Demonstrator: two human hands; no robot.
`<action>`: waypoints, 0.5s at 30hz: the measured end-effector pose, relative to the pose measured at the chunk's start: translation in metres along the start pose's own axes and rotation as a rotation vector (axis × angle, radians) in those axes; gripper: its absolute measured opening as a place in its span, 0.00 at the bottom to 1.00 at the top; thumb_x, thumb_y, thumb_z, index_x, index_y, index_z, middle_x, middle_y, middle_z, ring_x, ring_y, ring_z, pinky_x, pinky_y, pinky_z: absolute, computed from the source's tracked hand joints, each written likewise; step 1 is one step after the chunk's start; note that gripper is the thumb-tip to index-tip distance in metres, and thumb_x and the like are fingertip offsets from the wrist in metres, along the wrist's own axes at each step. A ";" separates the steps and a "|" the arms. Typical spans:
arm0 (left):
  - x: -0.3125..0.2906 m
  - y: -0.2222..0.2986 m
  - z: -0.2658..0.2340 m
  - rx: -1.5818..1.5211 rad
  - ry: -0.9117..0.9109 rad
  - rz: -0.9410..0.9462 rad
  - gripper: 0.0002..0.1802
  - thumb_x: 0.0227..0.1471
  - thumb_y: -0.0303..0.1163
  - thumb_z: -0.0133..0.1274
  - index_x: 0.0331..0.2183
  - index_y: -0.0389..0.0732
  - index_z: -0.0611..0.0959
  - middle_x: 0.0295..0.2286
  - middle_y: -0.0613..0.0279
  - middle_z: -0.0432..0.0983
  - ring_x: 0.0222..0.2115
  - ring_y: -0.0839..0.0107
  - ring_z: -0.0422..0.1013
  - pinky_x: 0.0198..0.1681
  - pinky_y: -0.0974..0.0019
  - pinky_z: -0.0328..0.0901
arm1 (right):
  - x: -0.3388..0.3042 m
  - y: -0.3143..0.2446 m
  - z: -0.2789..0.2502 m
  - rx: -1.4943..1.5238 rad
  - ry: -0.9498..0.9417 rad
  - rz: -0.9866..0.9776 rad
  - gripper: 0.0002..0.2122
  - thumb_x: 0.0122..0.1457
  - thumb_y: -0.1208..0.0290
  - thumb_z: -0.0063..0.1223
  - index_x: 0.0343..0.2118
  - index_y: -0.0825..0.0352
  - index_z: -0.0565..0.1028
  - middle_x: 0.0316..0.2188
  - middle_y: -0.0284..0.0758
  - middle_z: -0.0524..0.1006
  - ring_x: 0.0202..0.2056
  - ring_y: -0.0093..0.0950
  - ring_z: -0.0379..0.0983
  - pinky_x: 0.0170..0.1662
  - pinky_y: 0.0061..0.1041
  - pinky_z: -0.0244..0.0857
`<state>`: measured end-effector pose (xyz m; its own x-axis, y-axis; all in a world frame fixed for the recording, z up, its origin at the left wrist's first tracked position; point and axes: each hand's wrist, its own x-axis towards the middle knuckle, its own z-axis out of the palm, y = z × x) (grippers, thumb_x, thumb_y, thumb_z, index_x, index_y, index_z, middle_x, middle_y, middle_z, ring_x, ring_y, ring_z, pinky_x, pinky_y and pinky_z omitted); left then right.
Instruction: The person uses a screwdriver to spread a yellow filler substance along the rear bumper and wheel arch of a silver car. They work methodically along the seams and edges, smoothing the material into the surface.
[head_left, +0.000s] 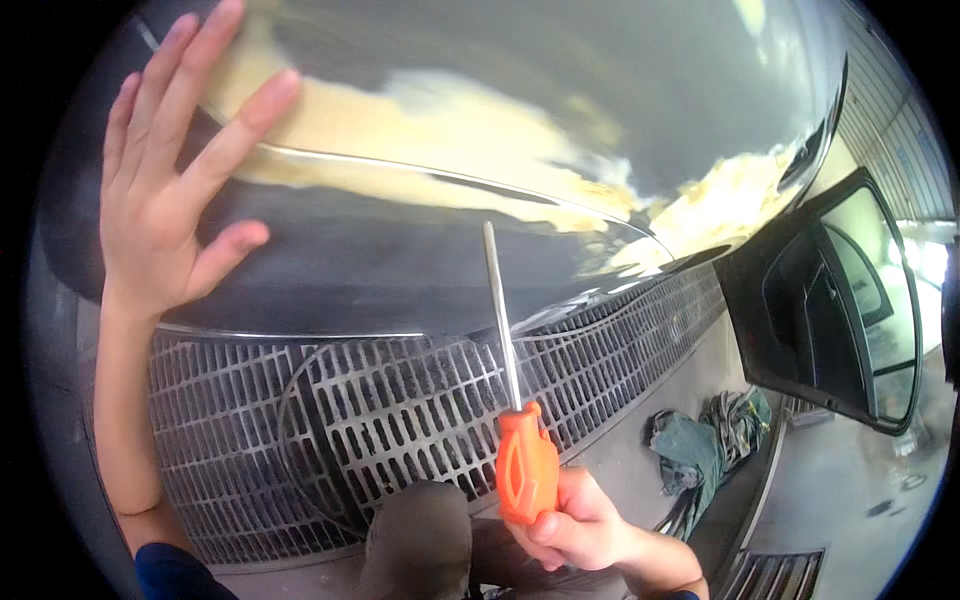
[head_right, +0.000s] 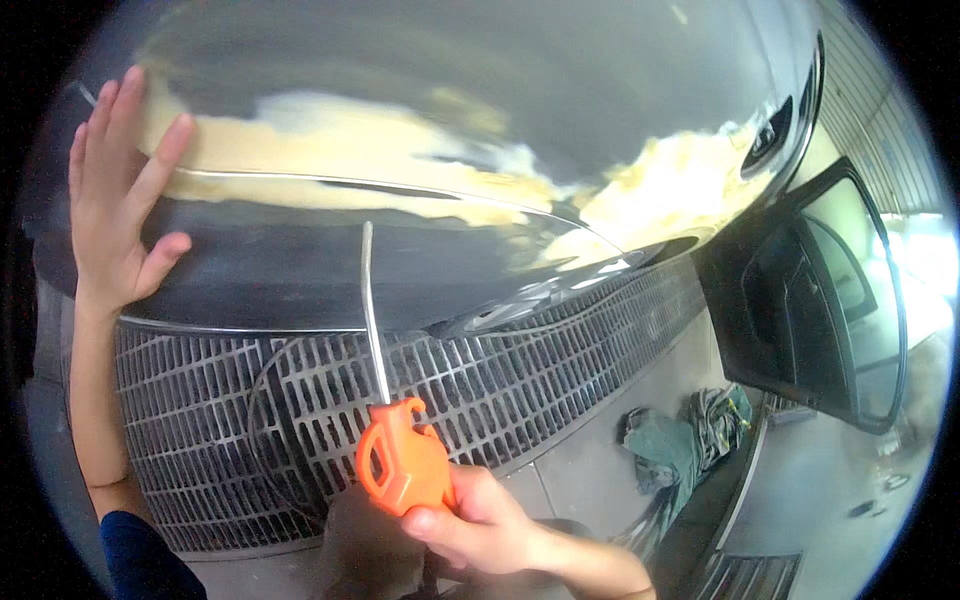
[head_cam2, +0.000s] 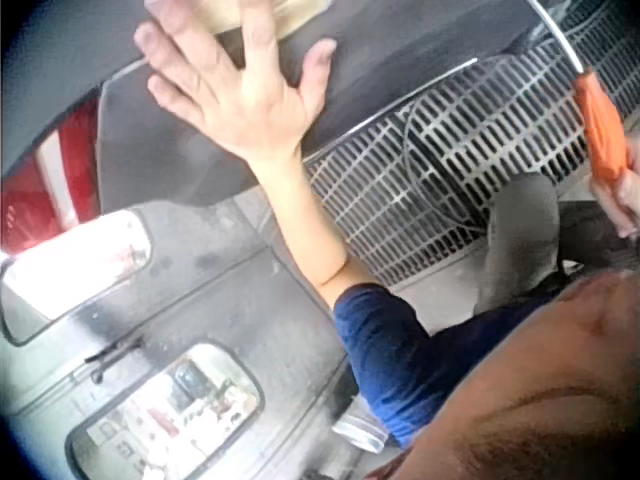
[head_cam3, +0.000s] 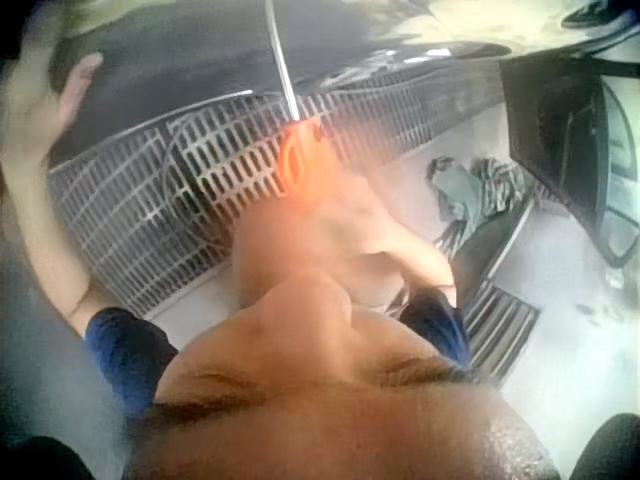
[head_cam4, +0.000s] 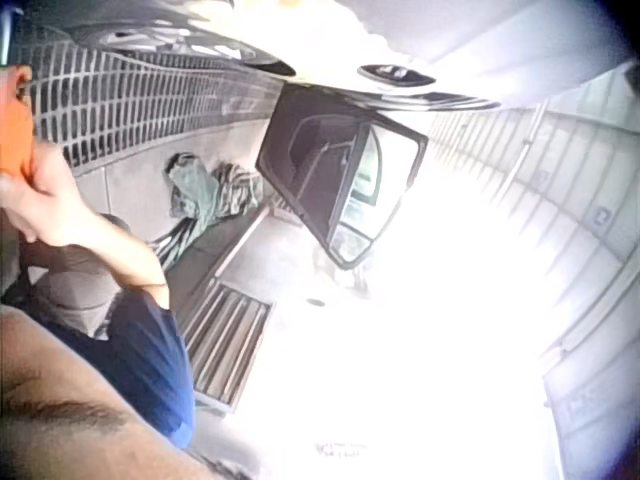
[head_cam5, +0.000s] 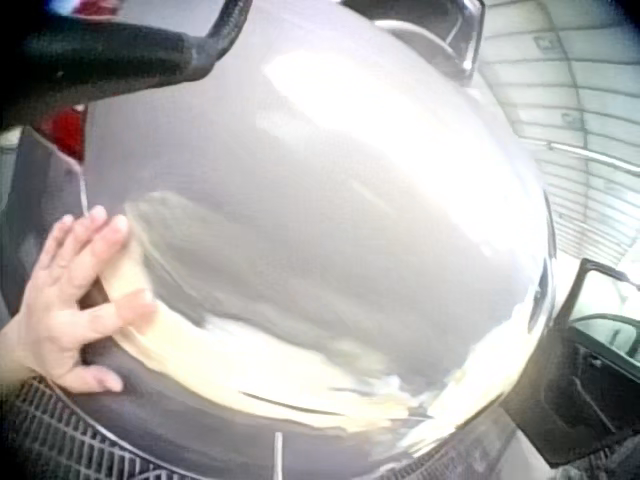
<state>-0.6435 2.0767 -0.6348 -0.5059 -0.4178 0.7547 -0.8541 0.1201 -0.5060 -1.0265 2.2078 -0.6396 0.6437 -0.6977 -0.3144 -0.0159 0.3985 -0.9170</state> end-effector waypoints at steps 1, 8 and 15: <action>0.001 0.000 0.000 -0.002 0.007 -0.004 0.43 0.58 0.71 0.31 0.61 0.54 0.74 0.67 0.49 0.53 0.69 0.53 0.47 0.69 0.51 0.39 | -0.005 -0.005 0.001 0.013 0.025 0.017 0.23 0.68 0.51 0.48 0.44 0.73 0.68 0.15 0.28 0.66 0.14 0.17 0.60 0.18 0.18 0.54; 0.005 0.001 0.003 0.040 0.095 0.017 0.43 0.57 0.72 0.33 0.62 0.57 0.72 0.67 0.51 0.52 0.69 0.55 0.45 0.70 0.52 0.39 | -0.042 -0.007 -0.018 0.123 0.098 -0.026 0.24 0.68 0.49 0.46 0.32 0.71 0.68 0.12 0.28 0.65 0.12 0.16 0.59 0.16 0.18 0.51; 0.013 0.009 0.005 0.077 0.140 0.047 0.42 0.59 0.66 0.36 0.66 0.51 0.65 0.68 0.51 0.48 0.70 0.54 0.41 0.70 0.49 0.36 | -0.061 -0.016 -0.036 0.246 0.095 -0.152 0.30 0.62 0.38 0.48 0.26 0.67 0.64 0.10 0.26 0.63 0.10 0.16 0.57 0.16 0.16 0.50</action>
<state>-0.6571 2.0681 -0.6319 -0.5615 -0.2832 0.7775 -0.8201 0.0650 -0.5685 -1.0929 2.2228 -0.6143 0.5499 -0.8083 -0.2102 0.2687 0.4096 -0.8718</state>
